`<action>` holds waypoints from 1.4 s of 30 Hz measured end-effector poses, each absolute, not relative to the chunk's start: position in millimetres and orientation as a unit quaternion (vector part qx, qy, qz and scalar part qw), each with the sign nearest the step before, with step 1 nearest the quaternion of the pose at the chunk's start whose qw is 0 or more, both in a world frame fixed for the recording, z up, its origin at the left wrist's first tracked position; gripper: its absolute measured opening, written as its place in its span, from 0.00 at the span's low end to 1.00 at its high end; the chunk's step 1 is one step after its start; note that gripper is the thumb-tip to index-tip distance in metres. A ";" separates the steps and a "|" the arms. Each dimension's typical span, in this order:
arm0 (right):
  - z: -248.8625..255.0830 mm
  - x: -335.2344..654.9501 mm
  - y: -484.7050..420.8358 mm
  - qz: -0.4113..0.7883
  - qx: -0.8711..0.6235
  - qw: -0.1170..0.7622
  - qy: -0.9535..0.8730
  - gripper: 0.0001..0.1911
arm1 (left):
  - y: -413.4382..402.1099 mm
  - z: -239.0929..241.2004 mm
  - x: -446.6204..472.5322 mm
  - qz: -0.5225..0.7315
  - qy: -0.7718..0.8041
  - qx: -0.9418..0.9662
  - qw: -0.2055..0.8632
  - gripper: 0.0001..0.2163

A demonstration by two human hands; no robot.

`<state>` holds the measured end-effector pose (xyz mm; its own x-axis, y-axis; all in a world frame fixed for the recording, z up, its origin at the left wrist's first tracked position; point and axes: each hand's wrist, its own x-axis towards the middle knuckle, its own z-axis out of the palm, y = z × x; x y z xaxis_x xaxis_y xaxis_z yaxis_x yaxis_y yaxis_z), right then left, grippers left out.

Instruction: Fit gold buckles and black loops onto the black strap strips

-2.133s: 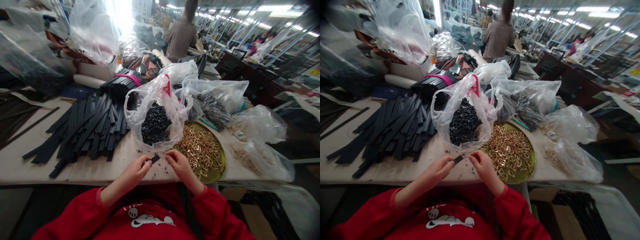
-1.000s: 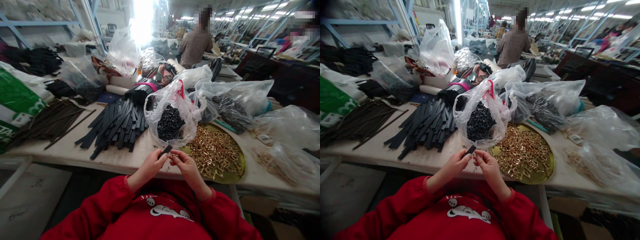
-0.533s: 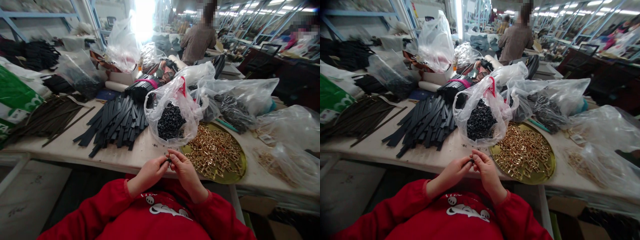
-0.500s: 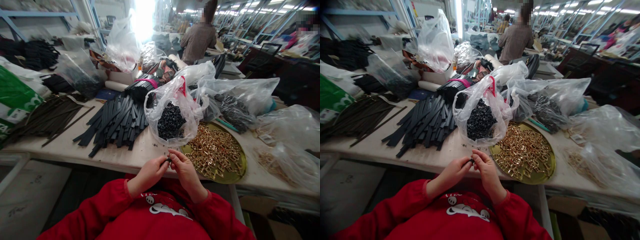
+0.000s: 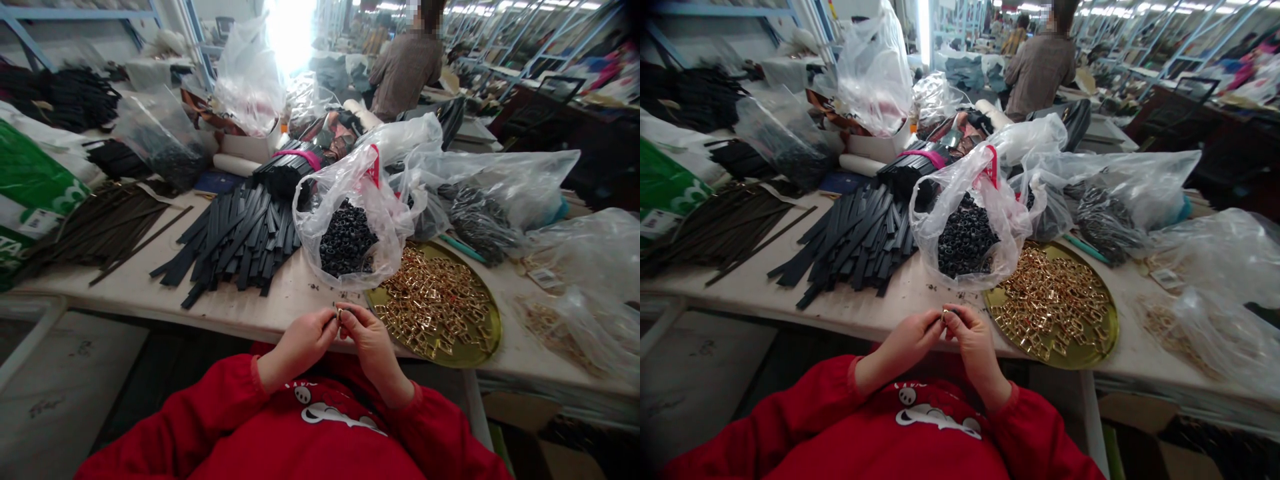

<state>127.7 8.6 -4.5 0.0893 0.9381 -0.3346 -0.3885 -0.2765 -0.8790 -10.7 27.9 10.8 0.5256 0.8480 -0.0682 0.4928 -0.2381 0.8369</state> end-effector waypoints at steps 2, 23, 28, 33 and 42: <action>-5.3 130.3 9.5 0.584 -0.519 0.563 -0.272 0.13 | 28.0 11.6 -11.4 0.187 0.442 0.757 0.442 0.12; -5.3 126.1 -5.7 0.430 -0.575 0.493 -0.492 0.09 | 28.3 8.9 -13.9 0.194 0.461 0.560 0.661 0.09; -5.7 130.5 -0.6 0.400 -0.584 0.458 -0.537 0.05 | 30.0 4.2 -17.2 0.205 0.469 0.650 0.562 0.11; -8.4 134.2 16.5 0.537 -0.553 0.407 -0.490 0.11 | 43.1 1.6 -21.6 0.182 0.479 0.645 0.566 0.15; -13.5 170.4 122.4 0.286 -0.584 0.282 -0.705 0.10 | 69.7 -10.4 -20.5 0.218 0.460 0.608 0.610 0.10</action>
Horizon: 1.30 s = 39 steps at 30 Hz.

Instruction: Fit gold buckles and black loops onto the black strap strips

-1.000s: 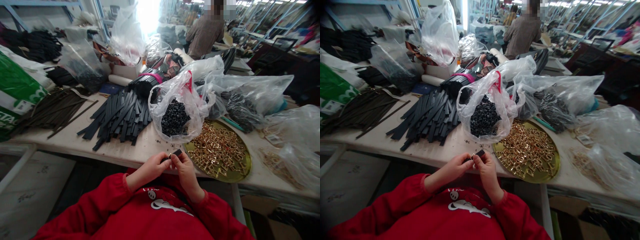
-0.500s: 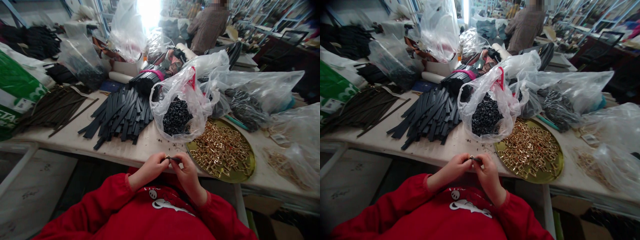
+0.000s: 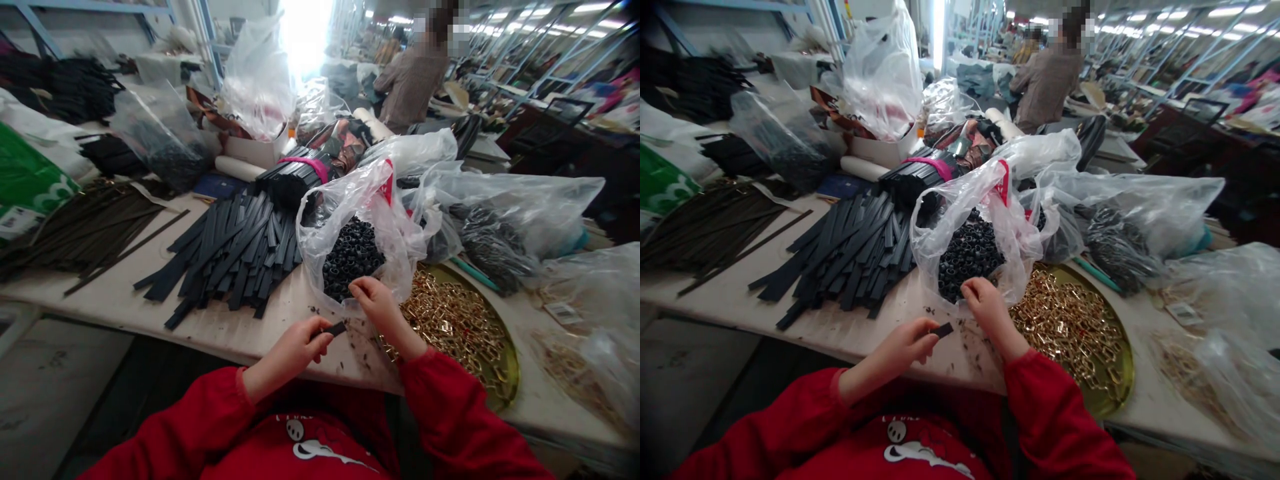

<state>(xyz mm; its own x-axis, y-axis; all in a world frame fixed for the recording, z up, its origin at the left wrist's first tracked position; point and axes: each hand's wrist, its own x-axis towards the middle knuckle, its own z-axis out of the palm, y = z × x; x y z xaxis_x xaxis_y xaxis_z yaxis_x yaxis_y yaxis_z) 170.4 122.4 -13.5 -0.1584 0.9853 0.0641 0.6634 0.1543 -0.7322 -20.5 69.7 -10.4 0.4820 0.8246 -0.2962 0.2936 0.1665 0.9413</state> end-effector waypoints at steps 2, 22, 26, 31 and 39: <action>-17.7 172.0 150.3 0.182 -0.605 0.205 -0.747 0.06 | 73.3 -11.9 -20.8 0.220 0.481 0.588 0.612 0.09; 2.8 141.6 40.4 0.591 -0.497 0.509 -0.380 0.13 | 53.6 16.7 -9.6 0.277 0.474 0.622 0.559 0.09; -2.3 140.1 27.9 0.627 -0.479 0.498 -0.358 0.11 | 42.4 18.1 -10.2 0.292 0.473 0.629 0.543 0.10; -5.9 135.6 18.5 0.658 -0.457 0.524 -0.289 0.11 | 33.3 24.7 -9.9 0.296 0.464 0.648 0.526 0.08; 4.4 135.1 8.9 0.615 -0.486 0.471 -0.406 0.10 | 33.1 25.1 -18.6 0.263 0.455 0.651 0.547 0.13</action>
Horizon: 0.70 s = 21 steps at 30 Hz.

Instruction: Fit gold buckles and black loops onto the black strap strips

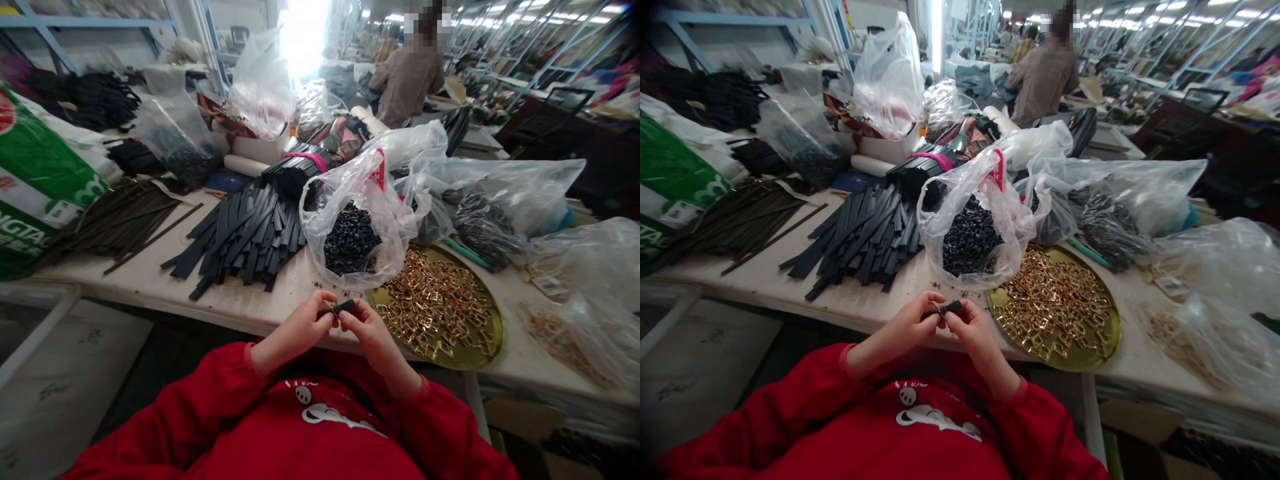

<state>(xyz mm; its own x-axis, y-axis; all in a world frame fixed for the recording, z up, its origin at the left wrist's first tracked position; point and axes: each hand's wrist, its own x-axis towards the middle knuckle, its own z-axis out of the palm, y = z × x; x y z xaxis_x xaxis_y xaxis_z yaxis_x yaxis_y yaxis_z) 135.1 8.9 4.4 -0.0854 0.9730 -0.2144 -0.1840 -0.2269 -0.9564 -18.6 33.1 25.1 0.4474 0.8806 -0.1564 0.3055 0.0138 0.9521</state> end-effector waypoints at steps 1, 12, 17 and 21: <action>4.9 135.3 8.2 0.614 -0.483 0.476 -0.405 0.11 | 34.4 23.5 -19.9 0.259 0.463 0.645 0.549 0.12; -13.0 134.0 14.5 0.785 -0.409 0.401 -0.236 0.13 | 43.6 8.0 -24.4 0.201 0.531 0.700 0.433 0.12; -20.4 137.7 19.8 0.772 -0.419 0.407 -0.250 0.13 | 47.3 2.1 -24.7 0.198 0.526 0.695 0.448 0.09; -20.3 138.0 25.0 0.681 -0.483 0.431 -0.344 0.15 | 47.2 1.5 -26.8 0.231 0.485 0.648 0.539 0.09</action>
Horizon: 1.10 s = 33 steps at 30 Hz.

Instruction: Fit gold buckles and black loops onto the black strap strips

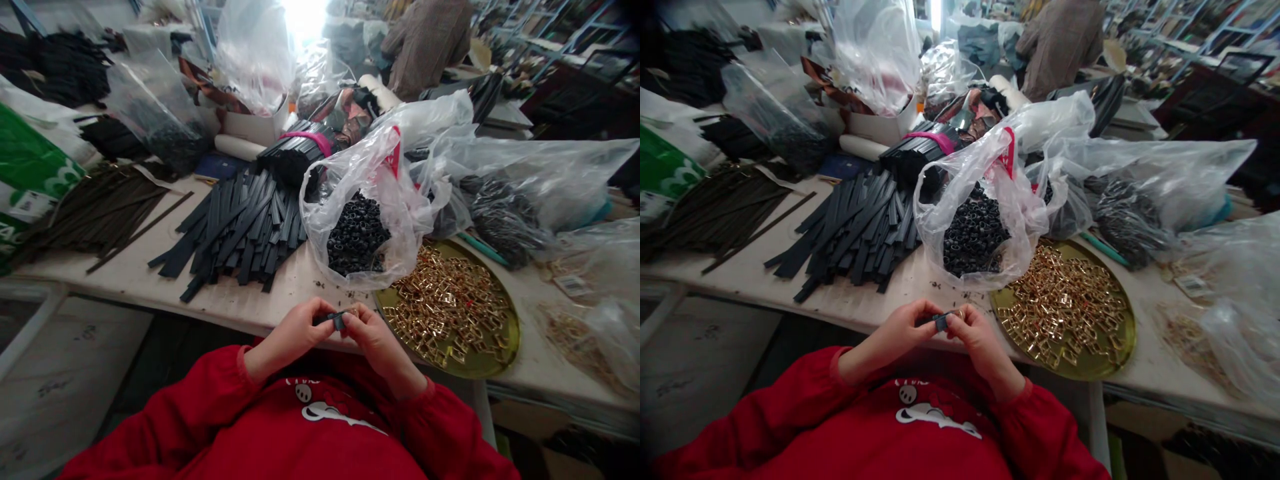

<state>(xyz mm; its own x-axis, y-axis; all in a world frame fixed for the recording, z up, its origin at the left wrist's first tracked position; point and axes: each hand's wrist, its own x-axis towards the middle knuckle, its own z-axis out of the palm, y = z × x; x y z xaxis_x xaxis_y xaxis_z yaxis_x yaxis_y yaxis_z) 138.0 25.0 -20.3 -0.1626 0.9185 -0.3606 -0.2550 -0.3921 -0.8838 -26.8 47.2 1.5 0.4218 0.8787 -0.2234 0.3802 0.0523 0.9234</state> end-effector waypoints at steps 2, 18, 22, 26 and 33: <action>-20.1 137.0 26.4 0.619 -0.525 0.454 -0.369 0.15 | 46.8 0.2 -27.8 0.238 0.478 0.621 0.574 0.09; -13.2 146.5 0.0 0.423 -0.552 0.268 -0.667 0.06 | 26.7 0.3 -29.3 0.160 0.446 0.487 0.733 0.13; -8.4 147.3 -9.5 0.446 -0.516 0.268 -0.680 0.06 | 20.8 4.9 -28.6 0.154 0.442 0.484 0.739 0.14; -12.2 144.9 -19.2 0.463 -0.529 0.320 -0.636 0.12 | 19.2 13.2 -31.4 0.110 0.432 0.567 0.693 0.14; -38.0 132.8 10.1 0.334 -0.578 0.321 -0.672 0.16 | 40.6 5.6 -28.8 0.064 0.471 0.794 0.379 0.15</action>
